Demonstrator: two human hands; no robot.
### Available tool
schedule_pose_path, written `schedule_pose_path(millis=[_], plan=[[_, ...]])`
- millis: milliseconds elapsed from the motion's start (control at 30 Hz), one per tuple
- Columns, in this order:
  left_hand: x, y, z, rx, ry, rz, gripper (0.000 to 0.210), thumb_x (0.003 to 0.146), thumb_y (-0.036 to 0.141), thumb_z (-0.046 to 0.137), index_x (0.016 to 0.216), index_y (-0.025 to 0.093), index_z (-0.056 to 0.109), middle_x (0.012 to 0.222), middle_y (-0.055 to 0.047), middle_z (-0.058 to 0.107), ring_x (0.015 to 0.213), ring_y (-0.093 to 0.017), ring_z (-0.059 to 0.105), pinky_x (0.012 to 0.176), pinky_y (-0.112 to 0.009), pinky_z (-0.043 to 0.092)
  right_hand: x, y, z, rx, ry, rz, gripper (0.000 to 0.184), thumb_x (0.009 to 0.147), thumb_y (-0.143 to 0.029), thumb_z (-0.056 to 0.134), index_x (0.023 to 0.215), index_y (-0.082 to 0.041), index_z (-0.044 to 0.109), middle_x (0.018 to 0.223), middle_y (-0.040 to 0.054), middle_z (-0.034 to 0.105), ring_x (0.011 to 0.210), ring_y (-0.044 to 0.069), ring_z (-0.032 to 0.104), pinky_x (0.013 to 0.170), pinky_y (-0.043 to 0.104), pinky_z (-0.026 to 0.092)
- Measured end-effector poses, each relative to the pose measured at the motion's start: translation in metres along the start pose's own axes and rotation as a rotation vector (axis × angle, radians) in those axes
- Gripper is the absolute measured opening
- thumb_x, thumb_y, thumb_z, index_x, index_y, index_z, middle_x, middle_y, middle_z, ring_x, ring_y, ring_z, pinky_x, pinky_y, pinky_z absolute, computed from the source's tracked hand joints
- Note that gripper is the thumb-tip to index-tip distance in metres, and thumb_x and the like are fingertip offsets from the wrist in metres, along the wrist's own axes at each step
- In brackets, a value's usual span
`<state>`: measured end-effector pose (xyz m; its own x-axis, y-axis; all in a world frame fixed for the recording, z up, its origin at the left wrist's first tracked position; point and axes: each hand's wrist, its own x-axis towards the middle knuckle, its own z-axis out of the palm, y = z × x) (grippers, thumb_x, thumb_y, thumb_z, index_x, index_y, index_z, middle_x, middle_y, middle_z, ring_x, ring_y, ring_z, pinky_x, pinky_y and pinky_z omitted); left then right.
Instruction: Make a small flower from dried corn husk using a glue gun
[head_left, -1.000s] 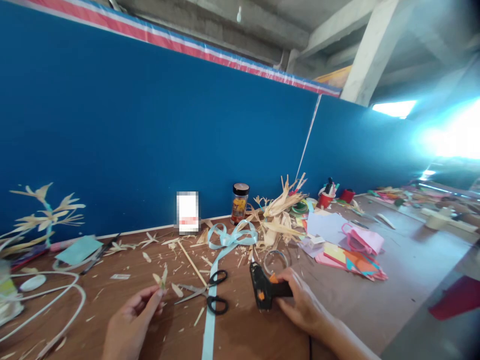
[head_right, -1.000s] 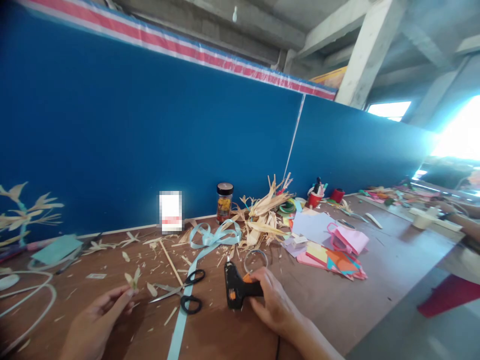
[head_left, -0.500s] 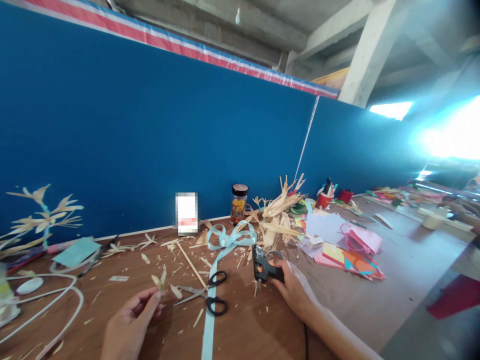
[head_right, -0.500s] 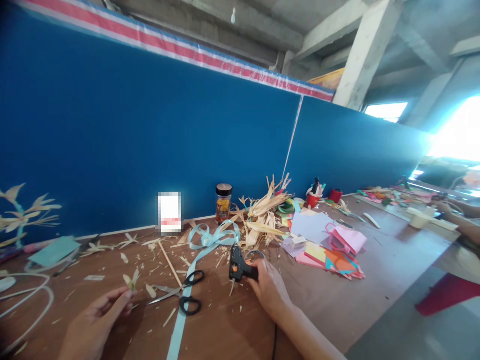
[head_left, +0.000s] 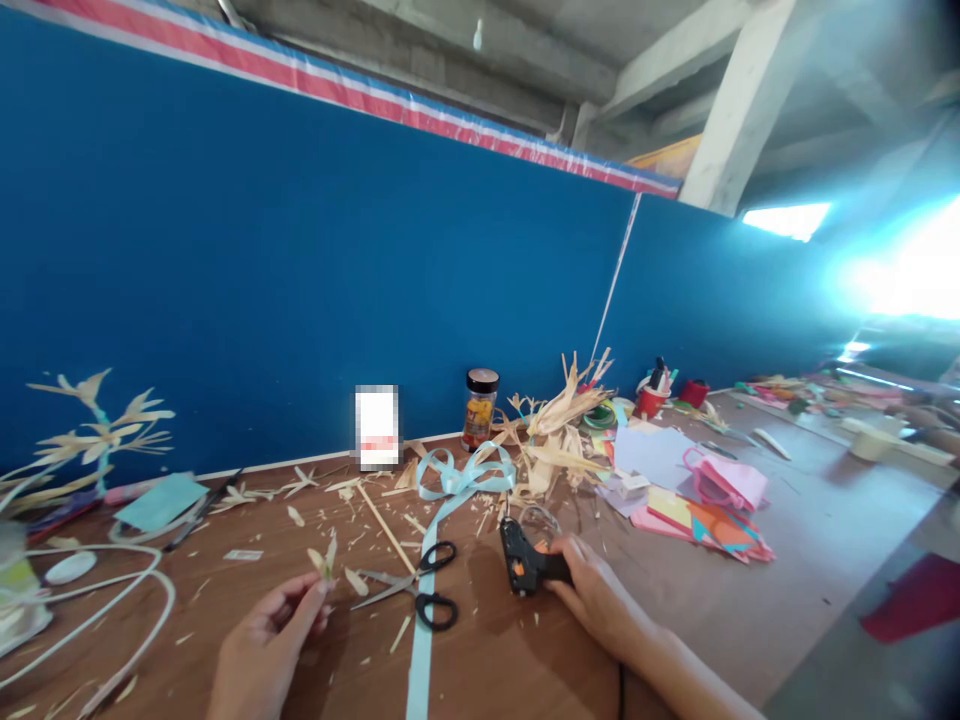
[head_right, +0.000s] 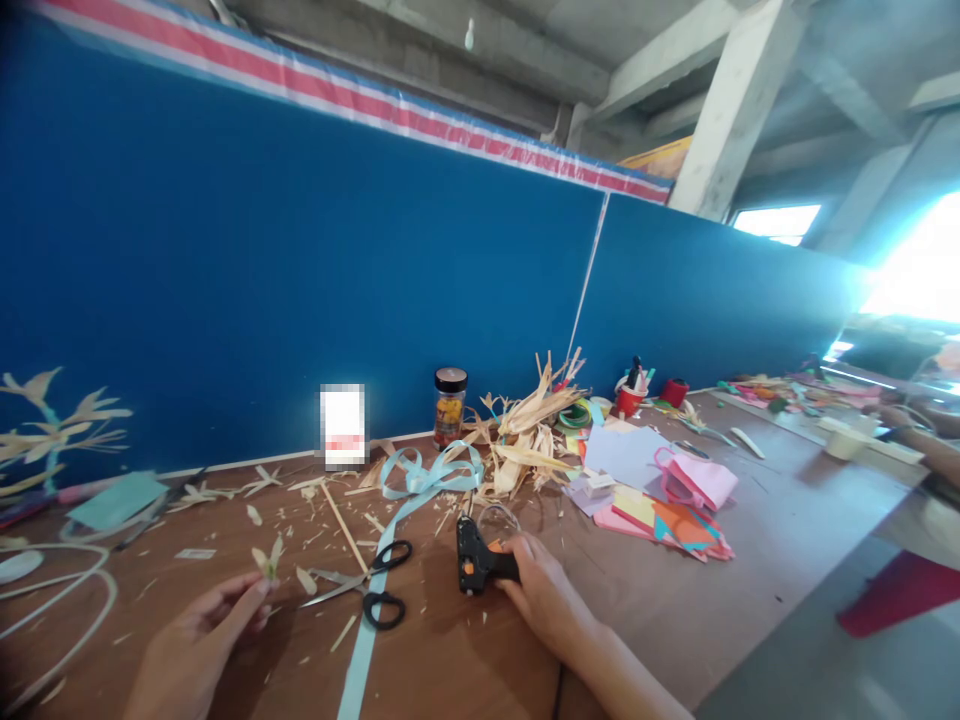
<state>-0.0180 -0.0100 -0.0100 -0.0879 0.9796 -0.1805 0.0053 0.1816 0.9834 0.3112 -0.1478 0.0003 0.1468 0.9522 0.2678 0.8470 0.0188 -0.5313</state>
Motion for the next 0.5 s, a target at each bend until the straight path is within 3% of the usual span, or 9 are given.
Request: schedule_pose_path(millis=[267,500], plan=[[0.002,-0.004,-0.002,0.013,-0.012,0.018,0.045,0.046,0.042,0.072,0.082,0.015,0.063,0.065,0.0,0.067,0.056,-0.014,0.058,0.055,-0.022,0.049,0.001,0.006,-0.01,0.0,-0.021,-0.006,0.023,0.075,-0.012,0.051,0.097,-0.02,0.047,0.098,0.0055,0.055,0.091,0.019,0.053,0.08,0.03,0.041],[0.002,-0.004,-0.002,0.026,-0.024,0.031,0.044,0.05,0.043,0.071,0.083,0.015,0.063,0.069,-0.001,0.067,0.059,-0.015,0.059,0.056,-0.023,0.049,0.006,-0.018,-0.014,0.044,0.139,-0.097,0.021,0.076,-0.015,0.049,0.096,-0.02,0.046,0.104,0.0077,0.054,0.097,0.02,0.052,0.084,0.033,0.04]])
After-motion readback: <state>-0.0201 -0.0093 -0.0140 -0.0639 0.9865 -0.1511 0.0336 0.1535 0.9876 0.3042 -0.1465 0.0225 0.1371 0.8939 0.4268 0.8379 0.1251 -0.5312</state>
